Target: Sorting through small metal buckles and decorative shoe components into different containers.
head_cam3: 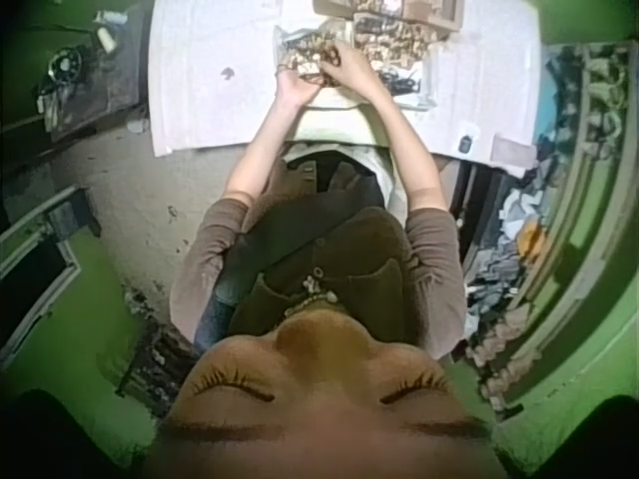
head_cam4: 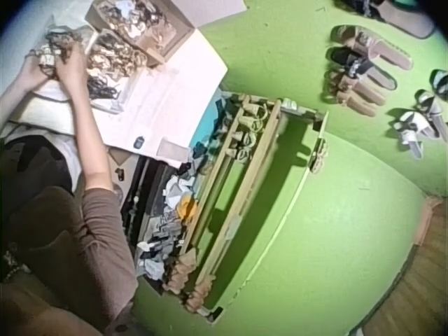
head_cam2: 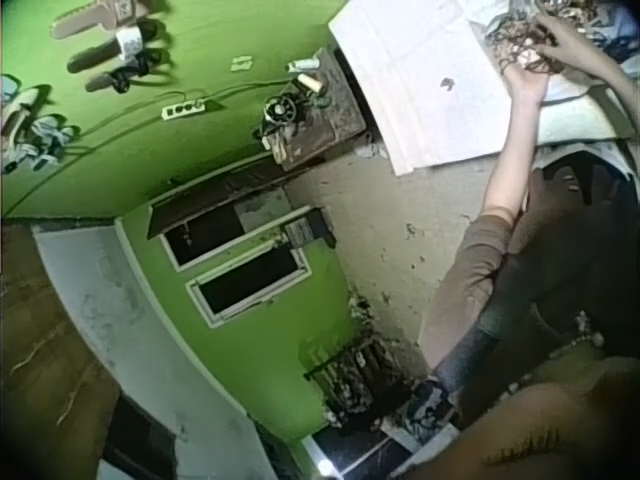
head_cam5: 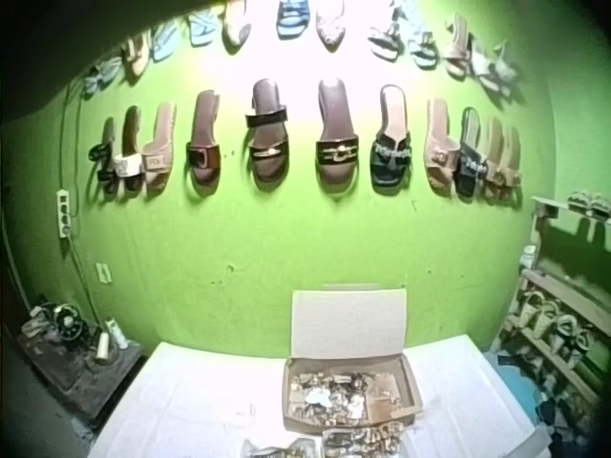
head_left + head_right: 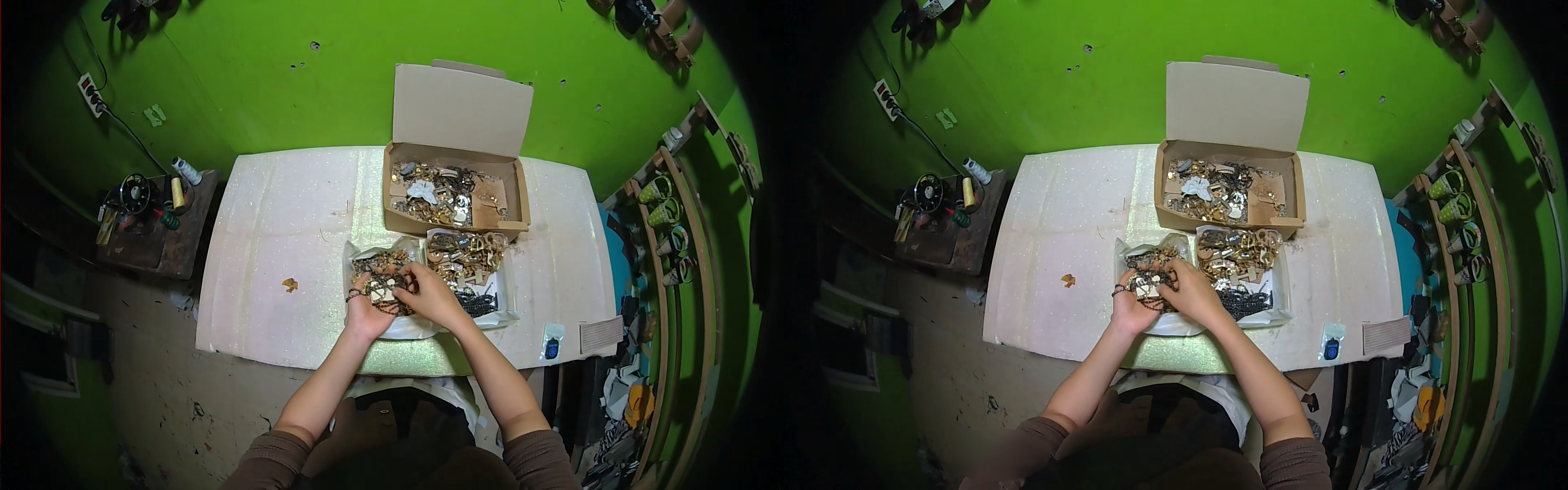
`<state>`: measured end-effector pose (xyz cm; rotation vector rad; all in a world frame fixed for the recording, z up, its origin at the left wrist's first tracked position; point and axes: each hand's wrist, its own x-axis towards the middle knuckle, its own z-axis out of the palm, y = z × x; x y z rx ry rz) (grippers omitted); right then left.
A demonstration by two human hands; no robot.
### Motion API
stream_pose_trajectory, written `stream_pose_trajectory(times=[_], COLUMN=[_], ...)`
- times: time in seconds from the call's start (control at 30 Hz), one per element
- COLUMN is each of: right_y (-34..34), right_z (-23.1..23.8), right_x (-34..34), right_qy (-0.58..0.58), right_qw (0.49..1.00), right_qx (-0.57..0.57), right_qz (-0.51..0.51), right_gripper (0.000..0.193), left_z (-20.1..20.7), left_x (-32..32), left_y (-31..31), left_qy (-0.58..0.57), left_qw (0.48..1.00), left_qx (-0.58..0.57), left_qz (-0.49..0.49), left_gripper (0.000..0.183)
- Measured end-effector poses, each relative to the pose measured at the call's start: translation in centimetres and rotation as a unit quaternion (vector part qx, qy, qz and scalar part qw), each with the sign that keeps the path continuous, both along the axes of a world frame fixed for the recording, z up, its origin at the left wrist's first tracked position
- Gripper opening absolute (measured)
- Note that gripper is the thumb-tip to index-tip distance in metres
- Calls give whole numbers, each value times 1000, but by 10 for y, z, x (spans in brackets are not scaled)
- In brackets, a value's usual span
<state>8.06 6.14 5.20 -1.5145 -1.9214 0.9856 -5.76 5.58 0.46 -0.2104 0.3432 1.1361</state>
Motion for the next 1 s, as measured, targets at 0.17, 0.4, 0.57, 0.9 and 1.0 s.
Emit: stream_pose_trajectory(times=[0.17, 0.4, 0.57, 0.9, 1.0], right_y=[5, 17, 28, 27, 25], right_z=[-16, 16, 55, 79, 89], right_x=[11, 37, 61, 120, 136], right_qy=[34, 44, 178, 369, 365], right_qw=[995, 999, 970, 895, 895], right_qx=[92, 15, -142, -219, -228], right_qz=[-19, 6, 84, 122, 117], right_gripper=[27, 23, 18, 18, 19], left_z=[-1, 1, -2, 1, -2], left_x=[13, 24, 39, 66, 71], left_y=[0, -7, -10, -10, -10], left_qy=[16, -5, -8, -18, -36], left_qw=[1000, 998, 996, 990, 989], left_qx=[-8, -49, -18, -28, -31], left_qz=[15, 36, 89, 138, 143], left_gripper=[25, 25, 23, 19, 22])
